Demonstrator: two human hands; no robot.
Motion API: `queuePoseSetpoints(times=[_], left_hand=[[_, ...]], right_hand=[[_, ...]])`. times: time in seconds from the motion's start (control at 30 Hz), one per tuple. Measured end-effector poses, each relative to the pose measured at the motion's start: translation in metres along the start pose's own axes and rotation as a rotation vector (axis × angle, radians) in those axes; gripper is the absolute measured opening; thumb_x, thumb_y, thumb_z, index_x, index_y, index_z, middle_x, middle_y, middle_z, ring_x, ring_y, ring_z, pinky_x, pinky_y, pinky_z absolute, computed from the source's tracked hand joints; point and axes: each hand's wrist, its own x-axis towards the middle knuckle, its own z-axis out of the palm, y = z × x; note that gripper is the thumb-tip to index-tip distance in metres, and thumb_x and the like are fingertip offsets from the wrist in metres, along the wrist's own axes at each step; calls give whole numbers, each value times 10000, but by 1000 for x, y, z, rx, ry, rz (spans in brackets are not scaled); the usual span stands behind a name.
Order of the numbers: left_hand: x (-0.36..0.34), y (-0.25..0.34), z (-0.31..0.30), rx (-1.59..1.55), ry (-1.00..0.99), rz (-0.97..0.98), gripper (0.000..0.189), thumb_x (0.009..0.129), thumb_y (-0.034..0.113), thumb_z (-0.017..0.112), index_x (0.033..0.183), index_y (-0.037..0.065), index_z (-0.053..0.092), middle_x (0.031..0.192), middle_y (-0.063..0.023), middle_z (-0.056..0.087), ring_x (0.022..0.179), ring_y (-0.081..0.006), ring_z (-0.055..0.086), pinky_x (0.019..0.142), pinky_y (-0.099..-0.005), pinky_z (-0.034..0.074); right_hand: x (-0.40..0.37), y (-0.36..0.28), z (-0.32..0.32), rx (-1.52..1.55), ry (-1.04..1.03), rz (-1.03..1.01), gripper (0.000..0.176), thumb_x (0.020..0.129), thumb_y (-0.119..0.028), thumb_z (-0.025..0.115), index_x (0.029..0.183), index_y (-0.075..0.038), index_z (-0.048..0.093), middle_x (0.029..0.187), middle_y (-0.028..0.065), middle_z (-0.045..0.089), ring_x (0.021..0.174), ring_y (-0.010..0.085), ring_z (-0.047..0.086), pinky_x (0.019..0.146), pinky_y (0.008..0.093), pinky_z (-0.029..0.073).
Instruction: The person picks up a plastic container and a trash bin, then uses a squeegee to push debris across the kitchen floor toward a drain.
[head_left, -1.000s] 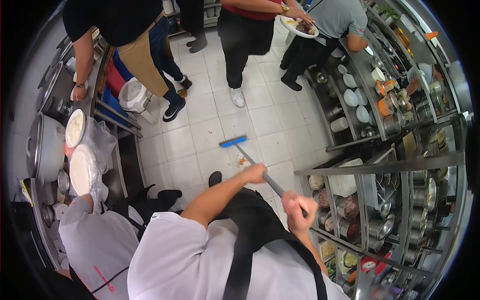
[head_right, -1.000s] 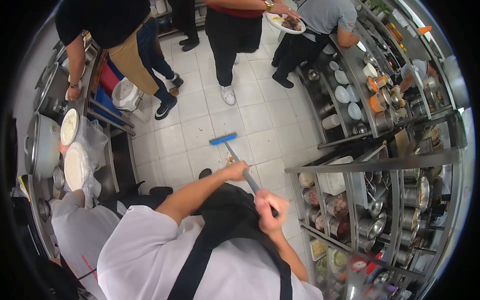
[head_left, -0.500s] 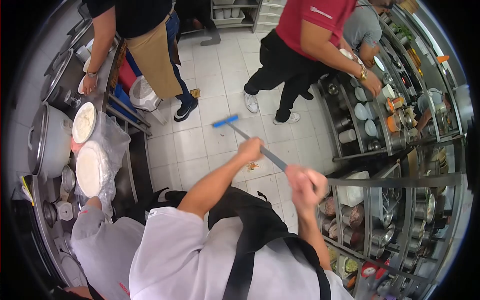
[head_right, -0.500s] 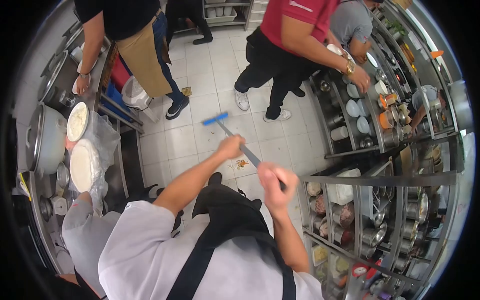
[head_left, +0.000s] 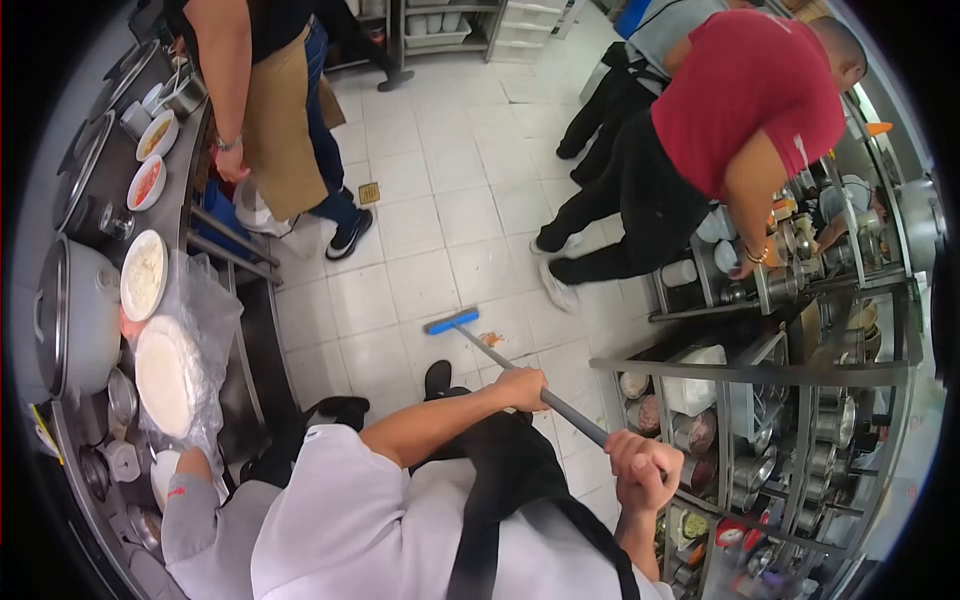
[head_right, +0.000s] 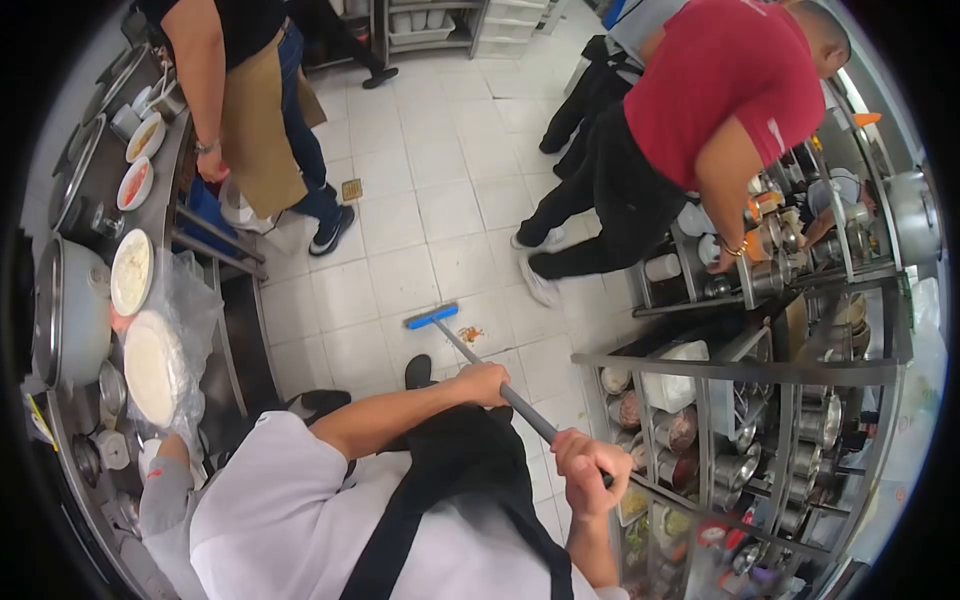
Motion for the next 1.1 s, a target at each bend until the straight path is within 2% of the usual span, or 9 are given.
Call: queuePoseSetpoints(times=[0.1, 0.2, 0.27, 0.33, 0.43, 0.6, 0.8, 0.97, 1.1], left_hand=[[12, 17, -25, 64, -15, 7, 265, 740, 396, 763, 806, 139, 740, 872, -139, 724, 899, -362, 702, 774, -491, 558], [37, 20, -44, 117, 149, 68, 303, 721, 400, 772, 896, 153, 756, 931, -145, 726, 906, -365, 699, 779, -491, 559], [62, 12, -65, 64, 104, -15, 295, 736, 364, 768, 919, 135, 736, 997, -142, 715, 942, -365, 693, 795, -494, 557], [106, -30, -53, 116, 334, -39, 264, 758, 321, 757, 923, 121, 711, 1050, -133, 691, 984, -362, 679, 807, -501, 552], [115, -53, -43, 67, 298, -144, 226, 766, 284, 758, 892, 99, 729, 977, -140, 720, 982, -345, 699, 805, -479, 564], [83, -19, 51, 1, 235, 14, 227, 753, 276, 748, 856, 76, 711, 917, -159, 713, 901, -370, 701, 738, -493, 568], [73, 70, 151, -65, 96, 18, 238, 739, 305, 741, 846, 94, 716, 914, -165, 716, 904, -376, 695, 760, -492, 558], [77, 150, 169, 24, 18, -30, 187, 728, 282, 744, 820, 122, 711, 863, -147, 717, 913, -382, 691, 777, -497, 555], [95, 174, 154, 85, 209, -114, 266, 731, 338, 755, 879, 119, 724, 986, -153, 715, 975, -356, 686, 819, -481, 552]], right_hand=[[6, -9, 1, 25, 153, -77, 359, 895, -141, 583, 593, -53, 408, 525, 75, 444, 484, 191, 420, 607, 407, 410], [30, -13, 3, 56, 220, -178, 371, 908, -134, 551, 580, -68, 390, 512, 63, 420, 475, 182, 398, 593, 389, 404], [44, 14, -7, 45, 277, -187, 380, 913, -126, 526, 570, -73, 370, 505, 42, 384, 471, 168, 378, 575, 377, 403], [56, 67, -15, 20, 362, -93, 378, 920, -62, 512, 585, -70, 338, 519, 29, 363, 487, 156, 367, 567, 350, 397], [55, 106, -6, -22, 243, -115, 378, 880, -73, 531, 551, -74, 345, 504, 38, 337, 475, 189, 376, 588, 389, 388], [-13, 34, -41, -110, 148, -11, 368, 853, -86, 551, 541, -59, 358, 493, 51, 371, 452, 181, 372, 535, 379, 345], [-83, -34, -136, -88, 62, 25, 360, 864, -119, 571, 553, 0, 433, 513, 90, 462, 459, 200, 415, 558, 379, 405], [-110, -64, -215, 43, 34, -52, 370, 873, -123, 594, 563, -14, 426, 515, 78, 462, 452, 183, 413, 525, 370, 372], [-87, -77, -241, 157, -13, -226, 372, 895, -124, 600, 593, -17, 410, 533, 65, 468, 465, 165, 401, 504, 336, 341]])
